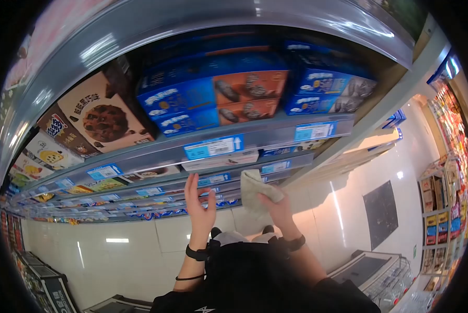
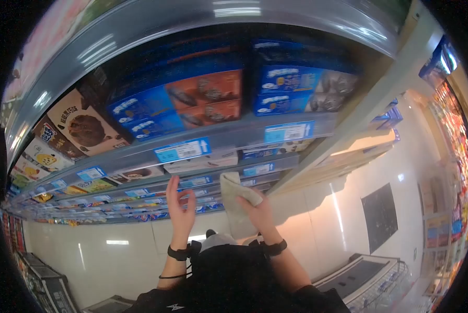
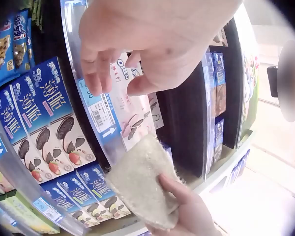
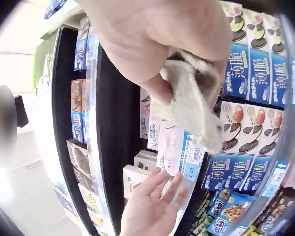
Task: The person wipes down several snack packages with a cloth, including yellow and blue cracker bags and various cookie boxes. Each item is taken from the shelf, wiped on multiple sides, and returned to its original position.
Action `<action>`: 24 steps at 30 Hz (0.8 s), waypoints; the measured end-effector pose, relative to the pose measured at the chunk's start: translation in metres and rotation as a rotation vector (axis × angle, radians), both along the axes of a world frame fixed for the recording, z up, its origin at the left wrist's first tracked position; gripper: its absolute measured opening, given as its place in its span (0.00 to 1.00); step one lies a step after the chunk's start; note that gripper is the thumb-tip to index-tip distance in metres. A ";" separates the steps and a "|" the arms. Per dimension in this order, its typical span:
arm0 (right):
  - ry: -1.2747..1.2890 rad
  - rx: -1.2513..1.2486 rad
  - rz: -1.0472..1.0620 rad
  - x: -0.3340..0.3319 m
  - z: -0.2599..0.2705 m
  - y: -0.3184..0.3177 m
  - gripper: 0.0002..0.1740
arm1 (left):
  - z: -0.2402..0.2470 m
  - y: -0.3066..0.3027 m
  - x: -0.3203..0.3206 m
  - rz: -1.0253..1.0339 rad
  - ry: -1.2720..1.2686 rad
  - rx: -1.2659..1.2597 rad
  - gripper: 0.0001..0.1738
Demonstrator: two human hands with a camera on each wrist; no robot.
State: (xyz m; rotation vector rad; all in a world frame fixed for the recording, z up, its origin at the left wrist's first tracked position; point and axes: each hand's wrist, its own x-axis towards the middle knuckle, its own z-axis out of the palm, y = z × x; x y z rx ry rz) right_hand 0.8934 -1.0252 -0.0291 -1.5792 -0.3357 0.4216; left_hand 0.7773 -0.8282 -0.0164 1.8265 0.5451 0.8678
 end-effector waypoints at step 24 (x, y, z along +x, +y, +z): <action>-0.282 0.278 0.264 0.111 0.034 -0.118 0.15 | 0.002 -0.159 0.076 -0.021 0.084 -0.122 0.34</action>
